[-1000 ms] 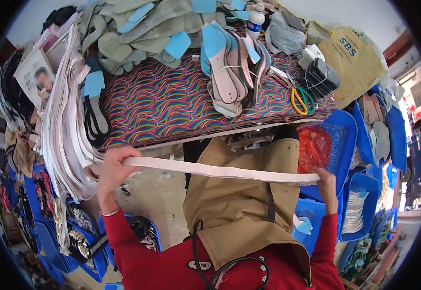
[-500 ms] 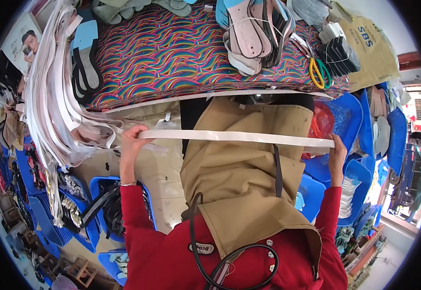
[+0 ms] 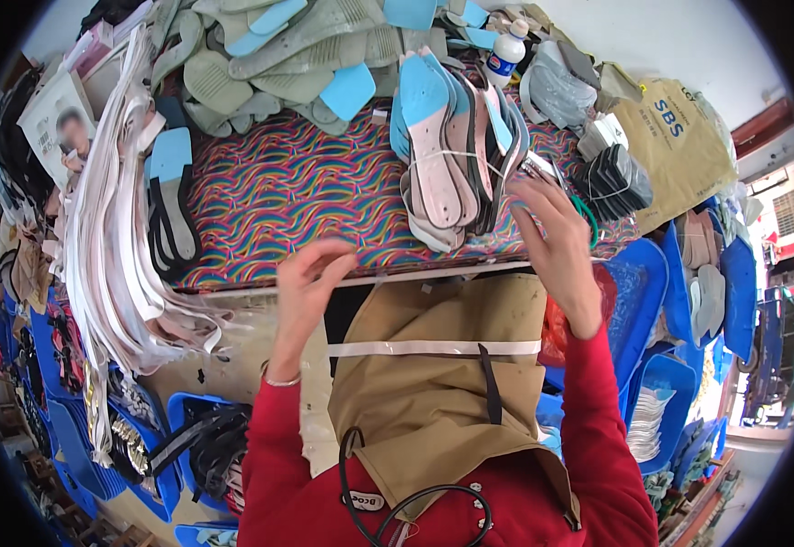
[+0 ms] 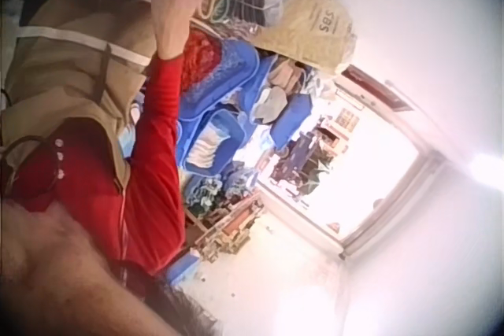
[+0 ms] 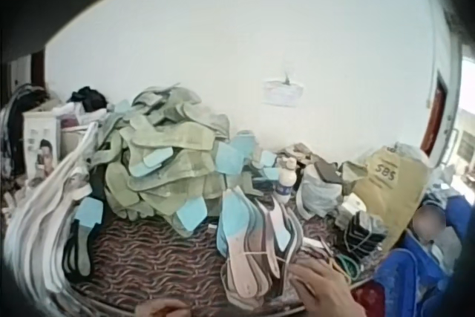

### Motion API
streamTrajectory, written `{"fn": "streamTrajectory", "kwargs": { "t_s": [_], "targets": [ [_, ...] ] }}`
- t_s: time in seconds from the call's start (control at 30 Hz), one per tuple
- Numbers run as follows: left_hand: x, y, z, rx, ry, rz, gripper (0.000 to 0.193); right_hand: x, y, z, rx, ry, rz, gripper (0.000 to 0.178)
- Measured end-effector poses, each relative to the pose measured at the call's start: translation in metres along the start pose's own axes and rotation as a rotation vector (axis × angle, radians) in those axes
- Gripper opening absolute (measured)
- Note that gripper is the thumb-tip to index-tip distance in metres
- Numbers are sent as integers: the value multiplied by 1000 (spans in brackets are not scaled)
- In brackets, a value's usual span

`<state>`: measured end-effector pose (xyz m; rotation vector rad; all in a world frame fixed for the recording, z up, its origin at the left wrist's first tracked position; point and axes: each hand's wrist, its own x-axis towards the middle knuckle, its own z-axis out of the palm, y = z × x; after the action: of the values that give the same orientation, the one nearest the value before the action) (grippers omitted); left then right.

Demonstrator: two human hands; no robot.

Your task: Applying adhesive strips and assembling shoe insoles and soles at a workbench.

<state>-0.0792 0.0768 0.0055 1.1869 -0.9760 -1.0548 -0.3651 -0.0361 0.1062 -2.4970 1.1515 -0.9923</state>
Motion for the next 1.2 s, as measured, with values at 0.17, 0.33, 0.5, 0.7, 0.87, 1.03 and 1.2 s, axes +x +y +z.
{"fn": "streamTrajectory", "kwargs": {
  "t_s": [0.17,0.33,0.5,0.7,0.87,1.03,1.2],
  "targets": [
    [72,36,63,26,-152,338,29,37,22,39,-167,136,-123,19],
    [141,50,113,125,-269,575,35,42,29,34,79,9,67,9],
    [182,36,132,472,-420,742,36,40,16,32,143,-37,51,8],
    [189,23,133,460,-459,689,33,-4,-24,73,-59,-6,-198,14],
    [191,25,133,480,-463,669,31,-60,-29,119,-123,-50,-297,23],
    [185,22,123,416,-436,615,29,-96,47,84,-164,-153,-278,26],
    [181,22,125,331,-405,601,30,-98,68,60,-45,-67,-186,23]
  ]
}}
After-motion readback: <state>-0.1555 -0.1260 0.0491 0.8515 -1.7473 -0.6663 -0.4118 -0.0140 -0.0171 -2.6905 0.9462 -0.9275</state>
